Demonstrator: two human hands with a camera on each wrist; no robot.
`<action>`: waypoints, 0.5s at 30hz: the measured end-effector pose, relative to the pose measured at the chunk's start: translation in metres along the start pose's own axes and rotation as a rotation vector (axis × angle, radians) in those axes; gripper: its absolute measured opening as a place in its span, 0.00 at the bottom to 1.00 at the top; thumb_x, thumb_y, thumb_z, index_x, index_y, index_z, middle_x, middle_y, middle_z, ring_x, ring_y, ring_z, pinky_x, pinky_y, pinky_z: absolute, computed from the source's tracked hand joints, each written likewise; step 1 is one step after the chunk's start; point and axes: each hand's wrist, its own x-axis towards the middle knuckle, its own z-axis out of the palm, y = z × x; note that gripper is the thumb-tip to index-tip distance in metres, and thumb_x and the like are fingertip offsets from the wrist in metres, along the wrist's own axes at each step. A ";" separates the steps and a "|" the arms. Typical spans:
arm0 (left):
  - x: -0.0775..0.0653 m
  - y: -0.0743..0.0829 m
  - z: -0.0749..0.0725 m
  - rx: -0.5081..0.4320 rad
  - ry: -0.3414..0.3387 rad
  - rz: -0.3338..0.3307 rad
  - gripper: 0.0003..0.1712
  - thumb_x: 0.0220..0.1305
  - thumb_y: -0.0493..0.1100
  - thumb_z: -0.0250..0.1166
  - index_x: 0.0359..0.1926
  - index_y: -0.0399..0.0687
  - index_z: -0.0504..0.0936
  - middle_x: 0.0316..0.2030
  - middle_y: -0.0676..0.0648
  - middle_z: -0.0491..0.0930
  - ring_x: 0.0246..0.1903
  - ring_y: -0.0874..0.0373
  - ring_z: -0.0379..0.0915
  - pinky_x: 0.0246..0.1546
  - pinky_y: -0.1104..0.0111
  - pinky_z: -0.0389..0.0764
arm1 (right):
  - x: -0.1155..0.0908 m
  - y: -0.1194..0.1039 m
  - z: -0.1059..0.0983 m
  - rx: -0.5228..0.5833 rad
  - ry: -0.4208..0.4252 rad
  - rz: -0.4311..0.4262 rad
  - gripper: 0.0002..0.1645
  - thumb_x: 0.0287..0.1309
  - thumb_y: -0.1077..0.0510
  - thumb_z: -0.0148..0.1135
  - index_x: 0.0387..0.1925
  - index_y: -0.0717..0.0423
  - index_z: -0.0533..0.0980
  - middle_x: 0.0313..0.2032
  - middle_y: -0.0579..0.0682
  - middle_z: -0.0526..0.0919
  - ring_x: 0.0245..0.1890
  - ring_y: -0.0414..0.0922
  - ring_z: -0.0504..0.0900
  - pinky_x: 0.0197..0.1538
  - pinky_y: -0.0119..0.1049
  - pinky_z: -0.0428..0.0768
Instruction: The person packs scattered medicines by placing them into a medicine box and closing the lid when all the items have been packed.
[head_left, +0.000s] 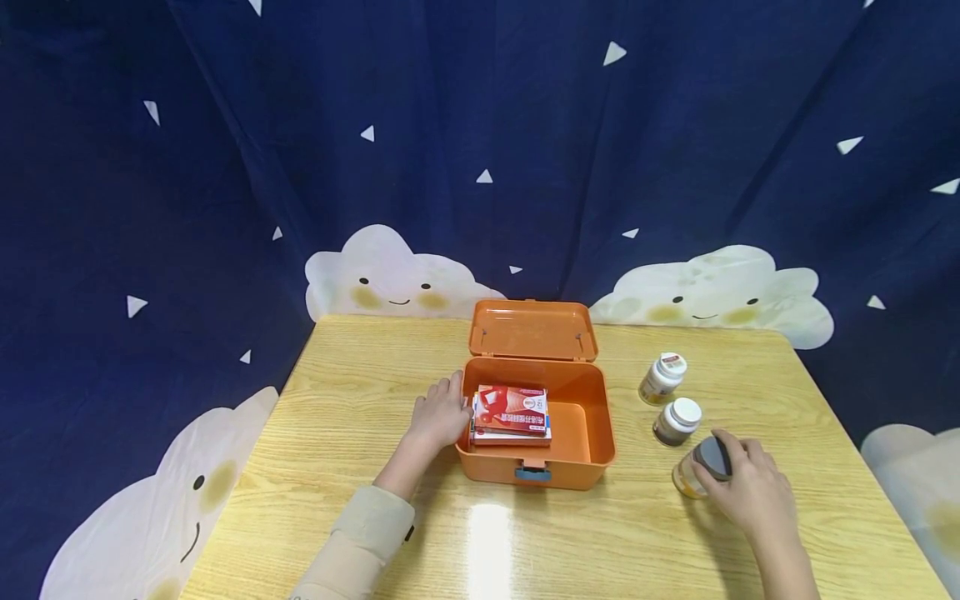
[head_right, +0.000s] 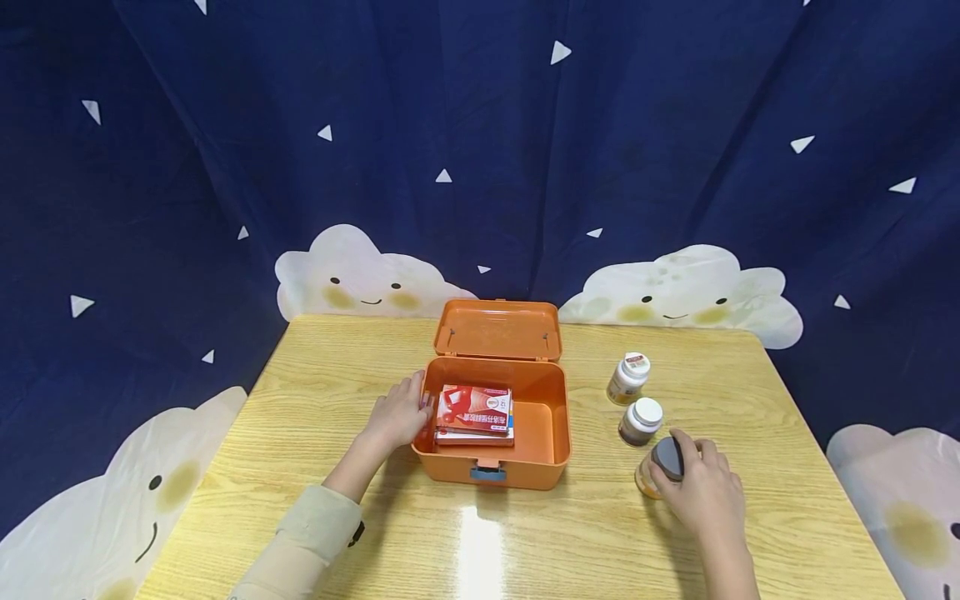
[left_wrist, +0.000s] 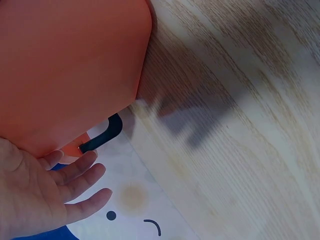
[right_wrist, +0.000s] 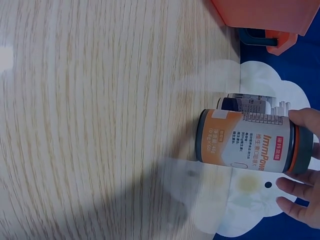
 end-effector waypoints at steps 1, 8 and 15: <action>0.000 0.000 0.000 0.003 0.001 0.000 0.34 0.60 0.48 0.54 0.65 0.41 0.57 0.52 0.38 0.69 0.53 0.44 0.65 0.49 0.47 0.65 | 0.000 0.000 0.000 0.002 0.003 -0.001 0.37 0.44 0.48 0.67 0.54 0.62 0.68 0.41 0.70 0.69 0.39 0.66 0.71 0.31 0.59 0.68; 0.000 0.001 0.001 0.031 -0.003 -0.001 0.35 0.60 0.49 0.53 0.65 0.42 0.56 0.52 0.38 0.68 0.53 0.44 0.64 0.50 0.48 0.64 | 0.000 -0.001 0.001 0.007 0.009 0.001 0.36 0.44 0.49 0.68 0.53 0.63 0.68 0.40 0.70 0.69 0.37 0.65 0.72 0.30 0.58 0.69; -0.001 0.001 -0.001 0.058 0.012 0.010 0.32 0.60 0.49 0.54 0.63 0.42 0.58 0.51 0.38 0.68 0.52 0.43 0.64 0.50 0.48 0.64 | 0.001 -0.002 0.001 0.012 -0.004 0.011 0.36 0.45 0.49 0.68 0.53 0.64 0.68 0.39 0.71 0.70 0.35 0.65 0.73 0.29 0.58 0.70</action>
